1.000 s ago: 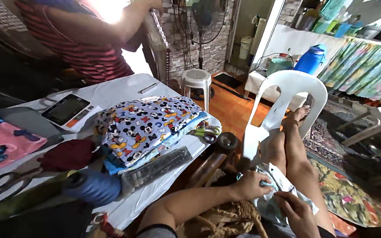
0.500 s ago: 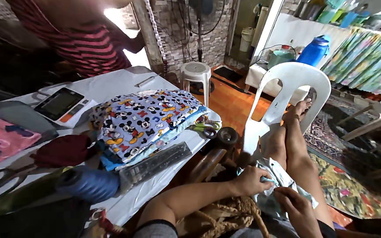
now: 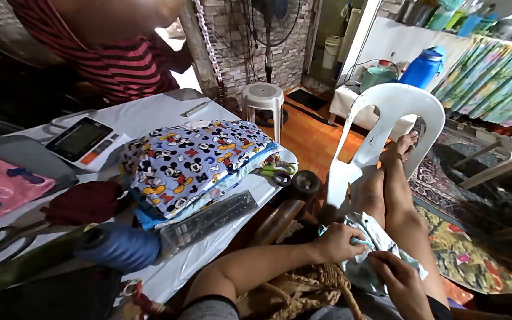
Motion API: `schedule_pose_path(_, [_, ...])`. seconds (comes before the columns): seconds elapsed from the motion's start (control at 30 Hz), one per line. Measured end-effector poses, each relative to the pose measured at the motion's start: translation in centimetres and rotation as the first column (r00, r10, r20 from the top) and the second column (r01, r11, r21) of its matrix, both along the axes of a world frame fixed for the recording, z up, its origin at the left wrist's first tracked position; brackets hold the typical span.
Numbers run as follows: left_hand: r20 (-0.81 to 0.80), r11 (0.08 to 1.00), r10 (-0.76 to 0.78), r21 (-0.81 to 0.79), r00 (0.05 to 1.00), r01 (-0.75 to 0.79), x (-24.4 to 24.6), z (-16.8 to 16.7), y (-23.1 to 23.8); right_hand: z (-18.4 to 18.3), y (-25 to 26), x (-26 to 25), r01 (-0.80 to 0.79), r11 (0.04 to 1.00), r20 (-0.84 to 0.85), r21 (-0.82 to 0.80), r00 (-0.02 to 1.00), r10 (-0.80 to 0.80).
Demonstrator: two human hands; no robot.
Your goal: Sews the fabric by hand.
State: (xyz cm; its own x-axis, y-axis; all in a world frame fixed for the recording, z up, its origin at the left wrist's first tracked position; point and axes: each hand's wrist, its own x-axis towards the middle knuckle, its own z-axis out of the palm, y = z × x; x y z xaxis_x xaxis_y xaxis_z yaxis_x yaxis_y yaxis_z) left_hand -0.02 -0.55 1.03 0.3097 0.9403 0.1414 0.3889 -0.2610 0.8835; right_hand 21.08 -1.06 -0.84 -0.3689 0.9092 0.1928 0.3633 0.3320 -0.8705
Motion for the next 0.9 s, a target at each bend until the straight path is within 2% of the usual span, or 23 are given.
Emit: schedule_pose_path(0.9, [0.023,1.000,0.006,0.010,1.000,-0.006,0.05,-0.14,-0.03,-0.05,0.22,0.02,-0.006,1.000,0.019,0.015,1.000,0.006])
